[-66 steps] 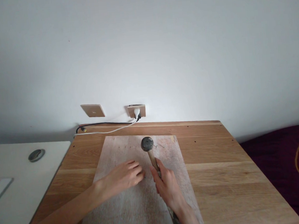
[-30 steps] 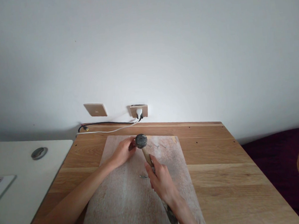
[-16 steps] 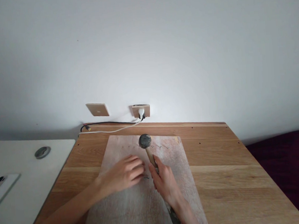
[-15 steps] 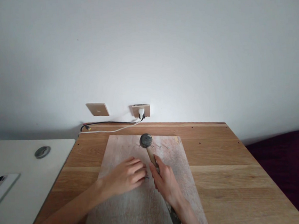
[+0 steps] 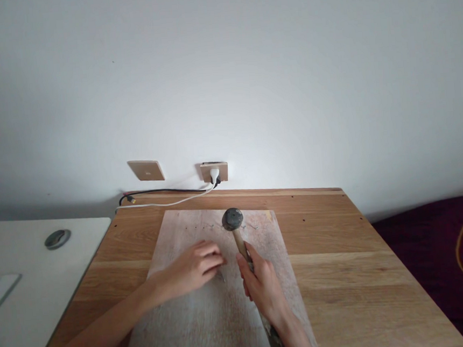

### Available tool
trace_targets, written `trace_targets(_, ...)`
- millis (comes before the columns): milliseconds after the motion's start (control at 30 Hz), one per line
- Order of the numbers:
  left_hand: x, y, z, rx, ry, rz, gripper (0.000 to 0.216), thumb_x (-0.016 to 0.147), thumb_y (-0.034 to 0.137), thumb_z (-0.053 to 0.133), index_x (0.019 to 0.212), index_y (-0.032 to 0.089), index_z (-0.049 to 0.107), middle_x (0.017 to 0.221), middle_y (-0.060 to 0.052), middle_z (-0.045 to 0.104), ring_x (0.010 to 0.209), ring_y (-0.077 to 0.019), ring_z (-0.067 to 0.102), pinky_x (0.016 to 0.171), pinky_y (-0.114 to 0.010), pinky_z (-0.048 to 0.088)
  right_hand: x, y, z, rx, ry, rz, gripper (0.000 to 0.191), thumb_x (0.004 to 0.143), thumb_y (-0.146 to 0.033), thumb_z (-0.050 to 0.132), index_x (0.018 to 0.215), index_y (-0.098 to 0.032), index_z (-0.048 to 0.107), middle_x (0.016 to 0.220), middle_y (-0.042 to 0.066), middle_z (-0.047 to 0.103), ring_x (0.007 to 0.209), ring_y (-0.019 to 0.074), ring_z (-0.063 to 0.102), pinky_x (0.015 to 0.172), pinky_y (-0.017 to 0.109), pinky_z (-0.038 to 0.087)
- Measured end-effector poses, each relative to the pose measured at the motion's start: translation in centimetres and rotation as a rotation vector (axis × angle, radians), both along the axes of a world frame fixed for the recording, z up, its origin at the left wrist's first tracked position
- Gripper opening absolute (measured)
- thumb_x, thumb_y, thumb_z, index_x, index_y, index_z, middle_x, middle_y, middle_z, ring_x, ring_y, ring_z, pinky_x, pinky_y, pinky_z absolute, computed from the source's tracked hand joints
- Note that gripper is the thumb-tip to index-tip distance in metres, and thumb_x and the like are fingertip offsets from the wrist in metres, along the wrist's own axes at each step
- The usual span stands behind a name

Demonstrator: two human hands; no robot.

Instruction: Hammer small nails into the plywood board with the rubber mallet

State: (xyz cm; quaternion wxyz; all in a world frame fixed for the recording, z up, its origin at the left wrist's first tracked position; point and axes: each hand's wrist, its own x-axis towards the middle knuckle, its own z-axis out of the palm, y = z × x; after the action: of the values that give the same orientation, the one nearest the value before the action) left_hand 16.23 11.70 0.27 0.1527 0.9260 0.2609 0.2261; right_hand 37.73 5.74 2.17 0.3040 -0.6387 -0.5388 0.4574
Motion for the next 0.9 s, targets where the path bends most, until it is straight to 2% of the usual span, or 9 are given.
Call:
trace_targets(100,-1.3,2.4,-0.5,-0.138,-0.200,0.232,0.015,0.095,0.009,0.066,0.102,0.020,0.073,0.098,-0.004,0.073,0.093,-0.0183,0.069,0.085,-0.030,0.054,0.1,0.0,0.0,0.008,0.015,-0.004,0.045,0.099,-0.065,0.045,0.106,-0.021,0.055,0.050,-0.010,0.048,0.036,0.0117,0.048,0.037,0.022,0.036)
trace_targets(167,-2.1,3.9,-1.2,-0.170,-0.256,0.364,0.016,0.094,0.008,0.066,0.100,0.020,0.074,0.098,-0.005,0.075,0.095,-0.0197,0.070,0.087,-0.032,0.055,0.2,-0.1,-0.2,0.012,0.018,-0.007,0.043,0.099,-0.064,0.045,0.104,-0.022,0.055,0.051,-0.010,0.048,0.036,0.0115,0.048,0.037,0.021,0.035)
trace_targets(300,-2.7,5.3,-2.7,-0.166,-0.262,0.508,0.017,0.091,0.006,0.068,0.098,0.019,0.075,0.095,-0.006,0.076,0.090,-0.0209,0.071,0.084,-0.034,0.056,0.2,-0.2,-0.5,0.008,0.020,0.008,0.044,0.100,-0.063,0.046,0.107,-0.022,0.056,0.052,-0.009,0.050,0.037,0.0126,0.050,0.037,0.022,0.037)
trace_targets(467,-2.6,5.4,-3.6,-0.172,-0.259,0.494,0.019,0.090,0.004,0.068,0.098,0.020,0.076,0.094,-0.005,0.077,0.090,-0.0212,0.072,0.084,-0.034,0.056,0.1,-0.3,-0.5,0.002,0.025,0.012,0.044,0.101,-0.064,0.045,0.109,-0.021,0.056,0.055,-0.008,0.052,0.038,0.0124,0.050,0.037,0.022,0.037)
trace_targets(700,-2.5,5.3,-3.5,-0.095,-0.228,0.472,0.022,0.088,0.000,0.068,0.097,0.019,0.076,0.094,-0.006,0.077,0.091,-0.0221,0.071,0.085,-0.035,0.055,-0.3,-0.2,-0.5,0.005,0.051,0.024,0.039,0.102,-0.061,0.047,0.102,-0.023,0.054,0.056,-0.008,0.051,0.038,0.0112,0.049,0.037,0.022,0.036)
trace_targets(900,-2.5,5.0,-3.5,-0.050,-0.193,0.437,0.024,0.090,0.001,0.067,0.101,0.021,0.076,0.095,-0.005,0.078,0.092,-0.0219,0.070,0.086,-0.036,0.054,-0.5,-0.2,-0.4,-0.004,0.047,0.032,0.039,0.103,-0.059,0.046,0.110,-0.021,0.056,0.054,-0.008,0.050,0.038,0.0113,0.048,0.038,0.022,0.035)
